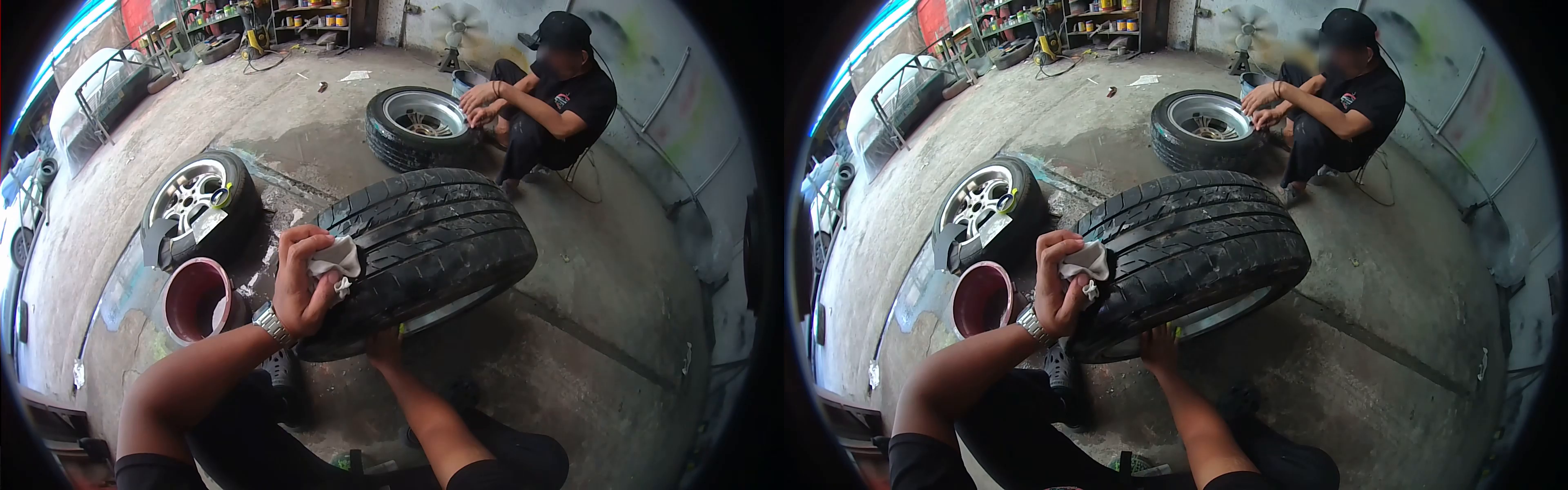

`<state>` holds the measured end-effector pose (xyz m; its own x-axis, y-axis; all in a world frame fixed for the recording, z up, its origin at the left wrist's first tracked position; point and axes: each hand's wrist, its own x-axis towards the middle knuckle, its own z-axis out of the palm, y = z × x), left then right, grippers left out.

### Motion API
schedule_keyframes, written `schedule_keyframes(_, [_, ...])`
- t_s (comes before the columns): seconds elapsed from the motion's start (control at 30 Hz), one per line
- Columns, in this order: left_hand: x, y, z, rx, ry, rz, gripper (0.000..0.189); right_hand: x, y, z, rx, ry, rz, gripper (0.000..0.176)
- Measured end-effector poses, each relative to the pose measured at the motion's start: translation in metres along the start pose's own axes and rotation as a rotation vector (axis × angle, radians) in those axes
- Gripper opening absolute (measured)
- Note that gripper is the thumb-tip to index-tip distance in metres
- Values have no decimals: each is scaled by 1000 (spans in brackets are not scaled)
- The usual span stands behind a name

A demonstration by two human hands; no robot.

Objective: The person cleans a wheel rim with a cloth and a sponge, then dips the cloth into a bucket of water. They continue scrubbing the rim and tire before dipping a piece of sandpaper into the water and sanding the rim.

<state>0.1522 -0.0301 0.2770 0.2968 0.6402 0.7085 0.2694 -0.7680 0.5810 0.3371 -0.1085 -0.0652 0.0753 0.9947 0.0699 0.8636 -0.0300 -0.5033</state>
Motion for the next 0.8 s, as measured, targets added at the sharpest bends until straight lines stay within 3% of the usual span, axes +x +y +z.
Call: schedule_keyframes(0.8, [1,1,-2,12,-3,4,46,1,3,7,-9,-14,12,52])
